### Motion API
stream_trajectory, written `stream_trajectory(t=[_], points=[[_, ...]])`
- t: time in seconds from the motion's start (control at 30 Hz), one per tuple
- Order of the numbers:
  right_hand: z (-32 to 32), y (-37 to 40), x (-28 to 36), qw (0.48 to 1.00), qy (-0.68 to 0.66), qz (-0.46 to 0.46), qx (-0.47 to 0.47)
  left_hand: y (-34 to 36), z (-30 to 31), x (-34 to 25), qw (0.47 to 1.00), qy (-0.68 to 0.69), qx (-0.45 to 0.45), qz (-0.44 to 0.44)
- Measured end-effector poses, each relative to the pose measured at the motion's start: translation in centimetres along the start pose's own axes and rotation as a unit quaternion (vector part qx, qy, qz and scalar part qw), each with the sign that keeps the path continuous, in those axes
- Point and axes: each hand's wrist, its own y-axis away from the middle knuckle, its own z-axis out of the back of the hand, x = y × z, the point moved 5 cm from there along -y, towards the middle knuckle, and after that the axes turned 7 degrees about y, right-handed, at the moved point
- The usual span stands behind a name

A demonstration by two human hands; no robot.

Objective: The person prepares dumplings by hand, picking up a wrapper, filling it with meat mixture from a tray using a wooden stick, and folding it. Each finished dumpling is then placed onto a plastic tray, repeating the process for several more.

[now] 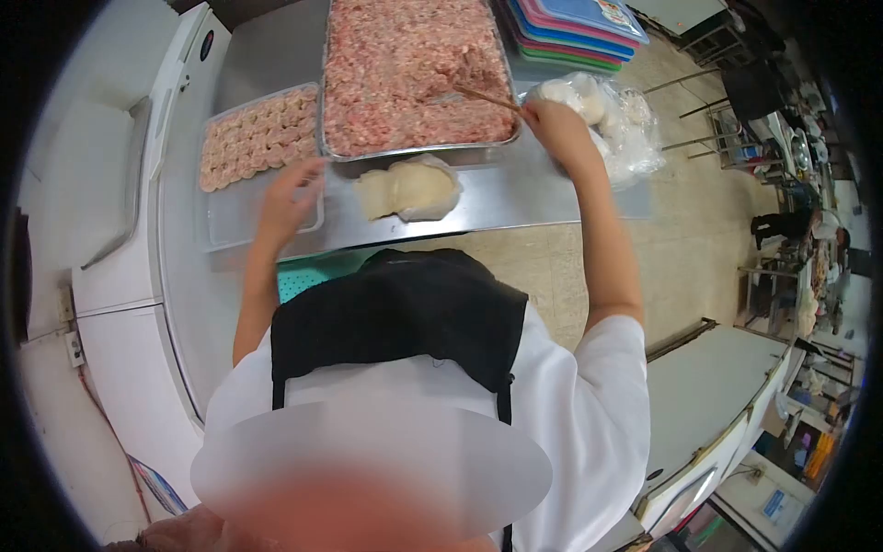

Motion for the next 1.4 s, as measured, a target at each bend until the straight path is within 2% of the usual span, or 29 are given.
stream_trajectory(t=[0.03,0.13,0.23,0.37,0.5,0.6,0.67,0.77,0.8,0.9,1.0,1.1,1.2,1.3,1.4], points=[[0.0,-1.4,-0.8,0.998,0.063,-0.005,0.030,-0.5,-2.7,-1.7,0.998,0.016,0.031,-0.059],[-0.6,-4.3,-0.2,0.975,0.201,0.092,-0.020,-2.2,-9.3,-3.6,0.992,0.007,0.080,-0.098],[-2.8,-4.7,3.1,0.962,0.201,0.179,-0.039,-3.4,-12.3,-3.9,0.991,-0.045,0.096,-0.077],[-4.0,-3.3,4.6,0.975,0.150,0.157,-0.046,-3.5,-13.9,-3.7,0.992,-0.090,0.077,-0.051],[-4.9,-2.6,3.8,0.979,0.089,0.177,-0.049,-3.2,-14.9,-3.7,0.992,-0.115,0.054,-0.009],[-4.8,-2.2,3.2,0.982,0.040,0.172,-0.061,-3.5,-15.4,-2.2,0.989,-0.125,0.077,-0.021],[-4.8,-2.3,2.6,0.980,0.011,0.188,-0.066,-3.2,-15.0,-1.9,0.993,-0.090,0.080,0.007],[-3.6,-4.5,0.7,0.987,-0.010,0.162,-0.007,-2.5,-13.7,-2.9,0.996,-0.078,0.035,0.013],[-2.6,-5.0,0.7,0.986,-0.001,0.164,-0.007,-2.2,-13.2,-3.2,0.997,-0.080,0.013,0.009],[-4.3,-6.8,1.0,0.977,0.086,0.195,0.018,-2.0,-12.9,-3.3,0.993,-0.116,0.032,0.005],[-5.1,-4.3,3.8,0.961,0.054,0.263,-0.068,-2.0,-13.0,-2.2,0.994,-0.099,0.040,0.017],[-3.9,-4.3,2.6,0.983,-0.039,0.178,-0.026,-2.0,-12.7,-1.4,0.996,-0.071,0.041,0.019],[-0.8,-5.3,2.1,0.987,0.003,0.158,-0.043,-1.9,-12.3,-2.2,0.998,-0.060,0.012,-0.014],[-2.7,-7.6,1.3,0.955,0.170,0.223,-0.095,-2.2,-13.4,-2.6,0.995,-0.037,0.068,-0.062],[-5.6,-6.6,4.1,0.958,0.161,0.235,-0.044,-2.4,-13.3,-2.7,0.996,-0.050,0.015,-0.078]])
